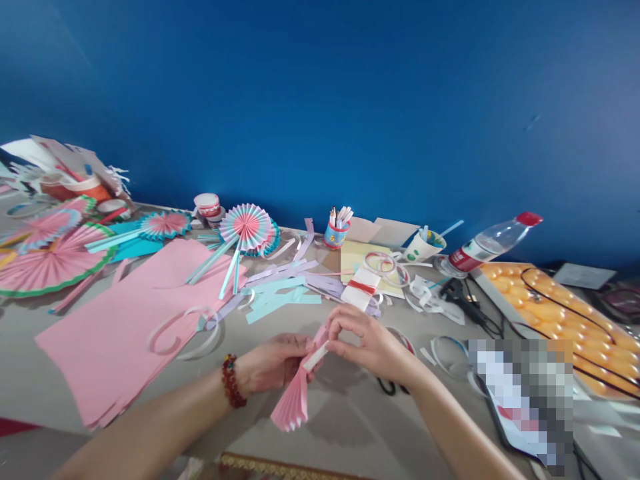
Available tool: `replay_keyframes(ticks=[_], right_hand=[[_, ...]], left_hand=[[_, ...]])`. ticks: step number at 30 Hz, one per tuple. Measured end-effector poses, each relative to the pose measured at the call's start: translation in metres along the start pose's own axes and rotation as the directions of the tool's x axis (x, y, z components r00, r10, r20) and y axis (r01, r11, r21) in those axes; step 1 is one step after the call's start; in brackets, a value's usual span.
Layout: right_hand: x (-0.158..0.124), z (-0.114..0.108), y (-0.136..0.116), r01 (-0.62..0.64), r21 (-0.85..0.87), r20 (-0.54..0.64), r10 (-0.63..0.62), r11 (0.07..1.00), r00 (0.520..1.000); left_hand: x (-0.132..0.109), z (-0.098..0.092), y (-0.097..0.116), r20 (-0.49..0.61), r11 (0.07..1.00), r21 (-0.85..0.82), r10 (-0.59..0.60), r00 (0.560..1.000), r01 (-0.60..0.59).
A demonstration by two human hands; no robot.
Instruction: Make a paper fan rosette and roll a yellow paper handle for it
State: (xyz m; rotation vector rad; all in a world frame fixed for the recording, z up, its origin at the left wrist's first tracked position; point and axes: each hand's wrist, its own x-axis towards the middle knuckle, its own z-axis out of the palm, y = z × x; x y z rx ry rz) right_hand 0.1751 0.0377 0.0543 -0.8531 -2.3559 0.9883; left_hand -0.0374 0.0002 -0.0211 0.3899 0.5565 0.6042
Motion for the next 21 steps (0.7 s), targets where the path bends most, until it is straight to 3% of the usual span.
replay_keyframes(ticks=[21], right_hand=[[-0.0010, 0.0075, 0.0027, 0.023, -0.130, -0.064, -0.032, 0.991, 0.997]], left_hand=[[-0.0002, -0.0011, -0.0008, 0.031, 1.000, -0.019, 0.002, 1.000, -0.002]])
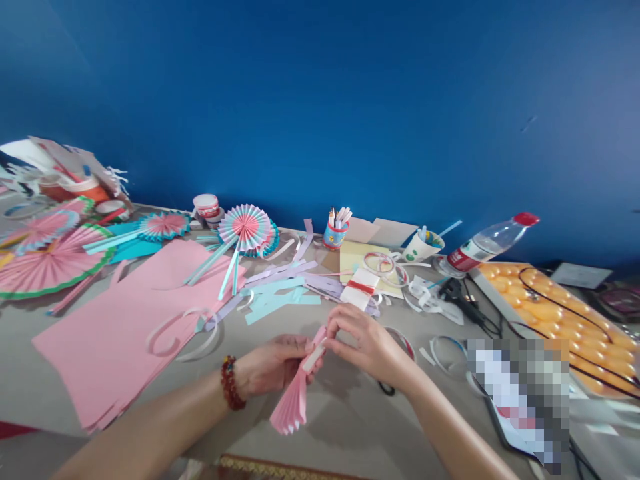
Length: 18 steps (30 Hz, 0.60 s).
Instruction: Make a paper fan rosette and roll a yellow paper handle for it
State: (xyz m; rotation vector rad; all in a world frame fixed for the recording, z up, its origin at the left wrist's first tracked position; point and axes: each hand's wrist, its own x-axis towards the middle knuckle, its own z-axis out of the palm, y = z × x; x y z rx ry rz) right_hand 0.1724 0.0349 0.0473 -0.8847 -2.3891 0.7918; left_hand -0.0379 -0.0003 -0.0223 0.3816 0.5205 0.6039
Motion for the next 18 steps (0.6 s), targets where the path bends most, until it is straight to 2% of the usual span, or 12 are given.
replay_keyframes(ticks=[6, 12, 18], right_hand=[[-0.001, 0.004, -0.001, 0.011, -0.105, -0.033, -0.015, 0.994, 0.999], [-0.007, 0.013, 0.000, 0.012, -0.268, -0.058, -0.029, 0.963, 0.998], [-0.011, 0.023, -0.003, -0.048, -0.292, -0.108, 0.017, 0.955, 0.994]], left_hand=[[0.000, 0.001, 0.001, -0.009, 1.000, 0.005, -0.006, 1.000, 0.006], [0.000, -0.001, 0.000, 0.023, 0.999, 0.016, 0.036, 0.999, -0.036], [-0.003, 0.001, 0.004, 0.049, 0.999, 0.008, 0.049, 0.998, -0.050]])
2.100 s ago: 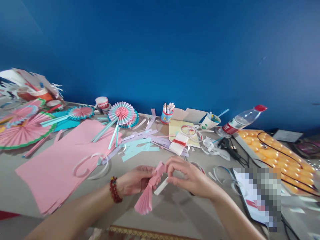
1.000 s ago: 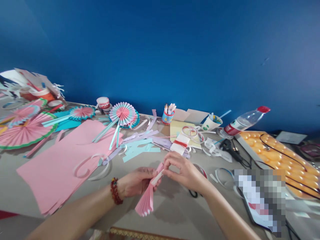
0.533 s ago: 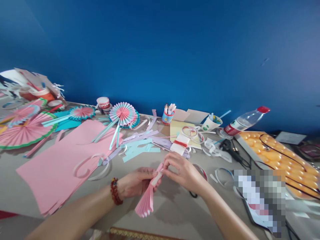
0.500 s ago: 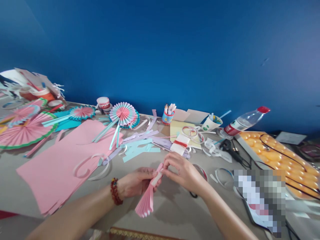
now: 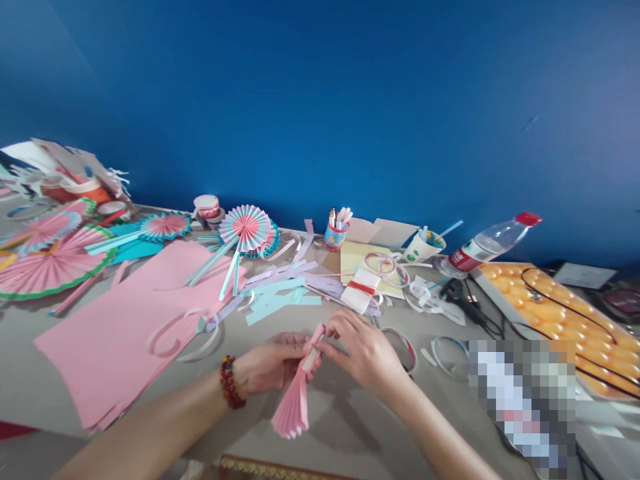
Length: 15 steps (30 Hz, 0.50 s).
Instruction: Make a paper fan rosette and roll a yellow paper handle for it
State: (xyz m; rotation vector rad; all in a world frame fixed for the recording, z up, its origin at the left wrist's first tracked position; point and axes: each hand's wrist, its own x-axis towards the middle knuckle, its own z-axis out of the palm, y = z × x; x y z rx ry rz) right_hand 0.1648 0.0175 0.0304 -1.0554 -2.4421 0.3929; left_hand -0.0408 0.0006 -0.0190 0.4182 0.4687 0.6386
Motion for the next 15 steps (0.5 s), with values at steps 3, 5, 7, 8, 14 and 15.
replay_keyframes(ticks=[3, 5, 7, 8, 14, 15], right_hand=[[-0.001, 0.001, -0.003, -0.073, 0.038, -0.001, 0.074, 0.997, 0.997], [-0.002, 0.002, -0.003, -0.165, 0.086, -0.026, 0.167, 0.983, 0.986], [-0.004, 0.002, -0.002, -0.265, 0.169, -0.035, 0.274, 0.950, 0.961], [-0.004, 0.003, -0.002, -0.300, 0.232, -0.016, 0.312, 0.925, 0.950], [-0.004, 0.010, 0.000, -0.243, 0.708, 0.101, 0.245, 0.663, 0.964], [-0.003, 0.012, 0.000, -0.240, 0.748, 0.094, 0.258, 0.619, 0.961]], left_hand=[[-0.001, 0.000, 0.002, 0.018, 1.000, 0.002, 0.019, 1.000, -0.019], [-0.002, 0.000, 0.002, 0.022, 0.999, 0.022, 0.023, 0.999, -0.024], [-0.002, -0.001, 0.001, 0.011, 0.998, 0.047, 0.030, 0.999, -0.031], [-0.002, -0.001, 0.000, 0.005, 0.998, 0.061, 0.034, 0.999, -0.034], [-0.002, 0.000, -0.003, 0.000, 0.989, 0.144, 0.045, 0.999, -0.045], [-0.002, 0.001, -0.003, -0.005, 0.987, 0.154, 0.049, 0.999, -0.048]])
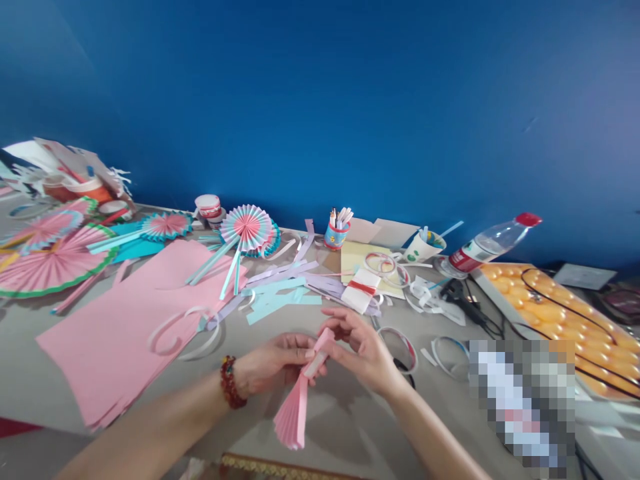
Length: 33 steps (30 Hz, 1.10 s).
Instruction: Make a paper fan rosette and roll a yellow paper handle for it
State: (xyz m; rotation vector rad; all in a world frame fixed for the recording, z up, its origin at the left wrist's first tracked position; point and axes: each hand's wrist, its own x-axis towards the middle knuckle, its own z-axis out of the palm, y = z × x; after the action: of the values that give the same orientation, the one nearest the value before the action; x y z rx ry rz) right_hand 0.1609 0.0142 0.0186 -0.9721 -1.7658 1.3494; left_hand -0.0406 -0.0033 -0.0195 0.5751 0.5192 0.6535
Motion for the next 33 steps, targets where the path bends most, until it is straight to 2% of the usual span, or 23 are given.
replay_keyframes(ticks=[2, 5, 9, 13, 16, 21, 24, 29, 33], right_hand=[[0.001, 0.003, 0.004, -0.013, 0.059, -0.041, 0.015, 0.998, 0.999], [0.001, 0.006, 0.010, -0.022, -0.004, -0.089, 0.021, 1.000, 0.996], [0.001, 0.011, 0.011, -0.016, -0.112, -0.139, 0.000, 0.994, 0.990], [0.001, 0.020, 0.009, -0.024, -0.039, -0.192, 0.016, 0.999, 0.981], [0.000, 0.026, 0.012, -0.035, 0.001, -0.204, 0.034, 0.999, 0.978], [0.002, 0.025, 0.020, -0.008, 0.017, -0.316, 0.013, 1.000, 0.949], [0.005, 0.020, 0.023, -0.010, 0.013, -0.367, 0.014, 1.000, 0.930], [0.003, 0.018, 0.025, -0.004, 0.077, -0.332, 0.029, 0.997, 0.943], [0.001, 0.018, 0.029, -0.021, 0.052, -0.337, 0.038, 0.998, 0.941]], left_hand=[[0.000, 0.000, 0.002, -0.016, 1.000, 0.029, 0.003, 1.000, -0.003], [0.000, 0.001, 0.007, -0.057, 0.980, 0.195, 0.053, 0.997, -0.041], [0.000, 0.002, 0.010, -0.086, 0.801, 0.589, 0.194, 0.977, -0.107], [-0.002, 0.006, 0.008, -0.105, 0.663, 0.738, 0.296, 0.949, -0.125], [-0.003, 0.007, 0.008, -0.110, 0.663, 0.736, 0.317, 0.942, -0.137], [-0.003, 0.005, 0.012, -0.083, 0.807, 0.586, 0.150, 0.985, -0.074], [-0.003, 0.005, 0.011, -0.121, 0.807, 0.589, 0.129, 0.984, -0.033], [-0.004, 0.006, 0.008, -0.160, 0.808, 0.589, 0.144, 0.977, -0.022], [-0.004, 0.005, 0.009, -0.138, 0.856, 0.518, 0.075, 0.988, 0.007]])
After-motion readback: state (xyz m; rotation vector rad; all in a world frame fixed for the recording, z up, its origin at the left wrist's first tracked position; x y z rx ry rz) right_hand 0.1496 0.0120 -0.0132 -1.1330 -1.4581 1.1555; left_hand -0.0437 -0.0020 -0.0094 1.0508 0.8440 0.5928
